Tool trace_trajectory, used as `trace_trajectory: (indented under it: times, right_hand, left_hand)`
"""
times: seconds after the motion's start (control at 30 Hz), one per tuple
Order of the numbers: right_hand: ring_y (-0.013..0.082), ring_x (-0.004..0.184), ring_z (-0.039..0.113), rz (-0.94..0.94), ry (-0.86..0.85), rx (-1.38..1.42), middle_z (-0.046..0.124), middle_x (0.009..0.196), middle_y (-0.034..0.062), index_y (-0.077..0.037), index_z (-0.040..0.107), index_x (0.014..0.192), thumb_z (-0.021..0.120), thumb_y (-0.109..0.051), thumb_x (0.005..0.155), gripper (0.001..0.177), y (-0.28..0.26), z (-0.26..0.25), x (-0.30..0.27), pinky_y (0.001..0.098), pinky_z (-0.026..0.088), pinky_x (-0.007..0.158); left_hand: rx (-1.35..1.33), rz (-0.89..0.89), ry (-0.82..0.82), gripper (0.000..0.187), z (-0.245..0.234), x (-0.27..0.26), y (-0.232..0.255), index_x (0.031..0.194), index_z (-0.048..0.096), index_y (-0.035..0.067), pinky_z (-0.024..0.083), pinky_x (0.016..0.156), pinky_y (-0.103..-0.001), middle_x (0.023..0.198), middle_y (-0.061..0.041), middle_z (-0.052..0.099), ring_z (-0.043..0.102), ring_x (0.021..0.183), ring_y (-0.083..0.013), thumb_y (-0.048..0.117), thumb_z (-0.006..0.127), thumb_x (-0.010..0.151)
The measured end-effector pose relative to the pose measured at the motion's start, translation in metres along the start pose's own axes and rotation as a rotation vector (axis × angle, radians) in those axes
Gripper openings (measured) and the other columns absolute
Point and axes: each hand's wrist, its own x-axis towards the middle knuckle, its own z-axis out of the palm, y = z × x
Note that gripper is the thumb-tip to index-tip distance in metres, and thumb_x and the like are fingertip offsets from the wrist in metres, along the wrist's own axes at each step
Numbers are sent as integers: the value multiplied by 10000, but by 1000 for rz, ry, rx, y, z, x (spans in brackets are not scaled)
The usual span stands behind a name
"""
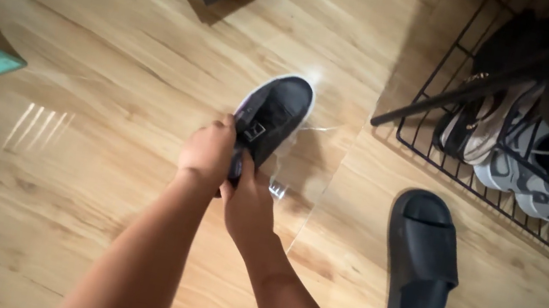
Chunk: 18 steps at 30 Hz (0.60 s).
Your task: Organize several pairs of shoes on a multi-tier rack and then cover a piece of exercise equipment with a large cloth.
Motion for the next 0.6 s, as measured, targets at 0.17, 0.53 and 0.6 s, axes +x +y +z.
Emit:
trace_trajectory:
  times: [0.17, 0.53, 0.6]
  right_hand:
    - [445, 1059, 652, 36, 26, -40, 650, 1212, 271, -47, 437, 1484, 680, -85, 860, 670, 8, -14, -1, 491, 529, 889]
    - [410, 1040, 683, 50, -54, -82, 717, 1100, 245, -83, 534, 1433, 683, -80, 828, 623, -99, -165, -17, 466, 532, 899]
    - [400, 1027, 689, 20, -45, -68, 724, 1092, 235, -96, 564, 1413, 686, -66, 798, 627, -126, -196, -19, 454, 538, 893]
  left_hand:
    - [-49, 16, 67, 213, -15, -10, 16, 1137, 643, 50, 574, 869, -477, 1073, -211, 720, 698, 1034, -394, 86, 613, 929]
    - [-273, -51, 116, 169, -143, -77, 79, 966, 733, 45, 546, 890, -492, 1037, -228, 714, 673, 1018, -422, 135, 705, 826]
    - [-280, -42, 124, 205, -178, -93, 95, 960, 734, 23, 542, 902, -492, 1038, -236, 713, 671, 1024, -422, 156, 735, 805]
